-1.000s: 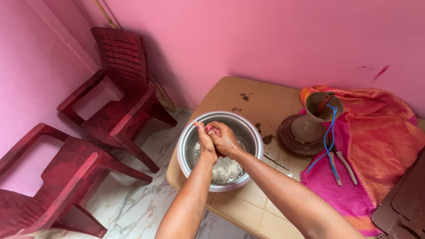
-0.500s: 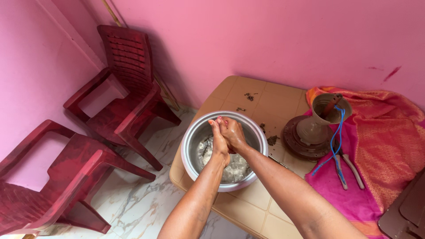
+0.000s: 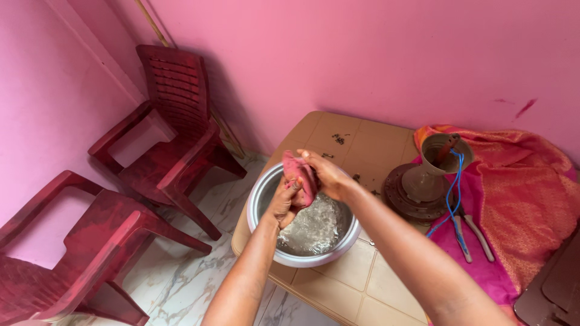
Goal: The person disassembles a metal object on a table, then retrieves a pot of water from the kitchen. They wash a cloth in the water and use it to wipe the metal parts and the table surface.
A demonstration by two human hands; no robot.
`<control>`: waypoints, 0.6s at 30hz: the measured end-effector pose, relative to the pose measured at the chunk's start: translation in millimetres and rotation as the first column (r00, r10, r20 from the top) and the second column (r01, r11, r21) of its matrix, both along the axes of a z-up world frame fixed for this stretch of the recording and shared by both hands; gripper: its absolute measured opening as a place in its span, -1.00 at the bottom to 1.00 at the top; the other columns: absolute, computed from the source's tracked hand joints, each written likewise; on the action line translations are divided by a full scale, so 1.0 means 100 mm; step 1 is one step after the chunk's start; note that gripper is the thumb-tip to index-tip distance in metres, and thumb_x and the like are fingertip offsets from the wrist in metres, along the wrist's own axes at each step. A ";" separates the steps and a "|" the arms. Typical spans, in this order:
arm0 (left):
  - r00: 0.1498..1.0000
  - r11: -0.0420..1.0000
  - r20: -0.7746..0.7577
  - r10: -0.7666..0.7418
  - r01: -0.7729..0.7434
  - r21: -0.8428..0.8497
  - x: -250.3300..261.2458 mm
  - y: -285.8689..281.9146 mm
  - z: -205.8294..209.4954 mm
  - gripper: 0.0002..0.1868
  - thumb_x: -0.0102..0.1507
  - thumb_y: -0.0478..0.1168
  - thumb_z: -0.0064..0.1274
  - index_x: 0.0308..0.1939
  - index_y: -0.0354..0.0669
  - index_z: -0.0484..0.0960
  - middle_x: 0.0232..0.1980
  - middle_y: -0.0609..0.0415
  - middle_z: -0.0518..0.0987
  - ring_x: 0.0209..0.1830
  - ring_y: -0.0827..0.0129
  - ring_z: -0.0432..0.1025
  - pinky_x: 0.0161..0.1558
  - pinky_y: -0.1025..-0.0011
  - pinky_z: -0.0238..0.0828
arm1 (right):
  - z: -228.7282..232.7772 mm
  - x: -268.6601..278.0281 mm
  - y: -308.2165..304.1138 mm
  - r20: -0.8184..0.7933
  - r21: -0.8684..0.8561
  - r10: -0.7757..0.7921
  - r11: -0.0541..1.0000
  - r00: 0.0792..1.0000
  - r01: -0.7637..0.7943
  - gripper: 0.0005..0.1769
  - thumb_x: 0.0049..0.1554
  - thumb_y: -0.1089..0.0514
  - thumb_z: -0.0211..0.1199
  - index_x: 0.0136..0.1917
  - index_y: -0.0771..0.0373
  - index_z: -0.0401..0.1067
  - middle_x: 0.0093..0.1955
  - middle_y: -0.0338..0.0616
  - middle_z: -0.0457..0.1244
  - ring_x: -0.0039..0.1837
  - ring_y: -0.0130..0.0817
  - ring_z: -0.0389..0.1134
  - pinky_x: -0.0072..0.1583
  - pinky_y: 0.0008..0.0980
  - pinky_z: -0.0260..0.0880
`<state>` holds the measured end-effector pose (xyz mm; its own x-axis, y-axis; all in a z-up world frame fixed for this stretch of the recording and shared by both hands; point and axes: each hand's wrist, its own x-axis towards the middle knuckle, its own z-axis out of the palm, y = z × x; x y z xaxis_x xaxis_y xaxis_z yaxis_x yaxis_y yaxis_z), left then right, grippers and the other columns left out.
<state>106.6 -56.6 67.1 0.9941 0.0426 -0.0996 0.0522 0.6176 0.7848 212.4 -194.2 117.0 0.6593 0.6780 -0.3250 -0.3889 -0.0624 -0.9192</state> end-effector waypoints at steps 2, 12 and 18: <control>0.995 0.993 0.048 -0.090 0.094 -0.073 0.05 0.12 -0.04 -0.23 0.16 -0.12 0.37 0.39 -0.11 0.33 0.25 -0.02 0.51 0.24 0.21 0.48 0.21 0.21 0.53 | 0.18 0.05 -0.08 0.144 -0.059 0.088 0.995 0.986 -0.080 -0.38 0.09 -0.22 0.22 0.37 -0.02 0.32 0.30 -0.22 0.29 0.30 -0.31 0.30 0.23 -0.17 0.37; 0.987 0.895 -0.152 -0.044 0.106 0.433 0.42 -0.22 0.09 -0.33 0.05 -0.55 0.23 0.24 -0.48 0.38 -0.29 -0.02 0.54 -0.52 0.40 0.43 -0.62 0.46 0.19 | 0.35 -0.07 -0.06 0.616 -0.045 0.080 0.997 0.784 -0.066 -0.57 0.11 0.04 0.35 0.23 0.19 0.55 0.10 -0.13 0.43 0.13 -0.46 0.39 0.20 -0.39 0.41; 0.941 0.660 -0.214 0.263 -0.014 0.751 0.24 -0.48 0.57 0.38 -0.03 -0.44 0.27 0.56 -0.11 -0.52 -0.08 -0.09 0.60 -0.18 0.18 0.59 -0.34 0.34 0.55 | 0.07 -0.09 0.07 0.555 -0.023 -0.139 0.983 0.820 0.183 -0.76 0.28 0.12 0.17 0.04 0.29 0.58 -0.16 -0.14 0.38 -0.12 -0.47 0.32 -0.02 -0.36 0.39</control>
<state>130.5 -104.5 124.0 0.9011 0.3595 -0.2426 0.3062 -0.1311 0.9429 203.8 -187.0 123.8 0.8408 0.5355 0.0797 0.1677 -0.1177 -0.9788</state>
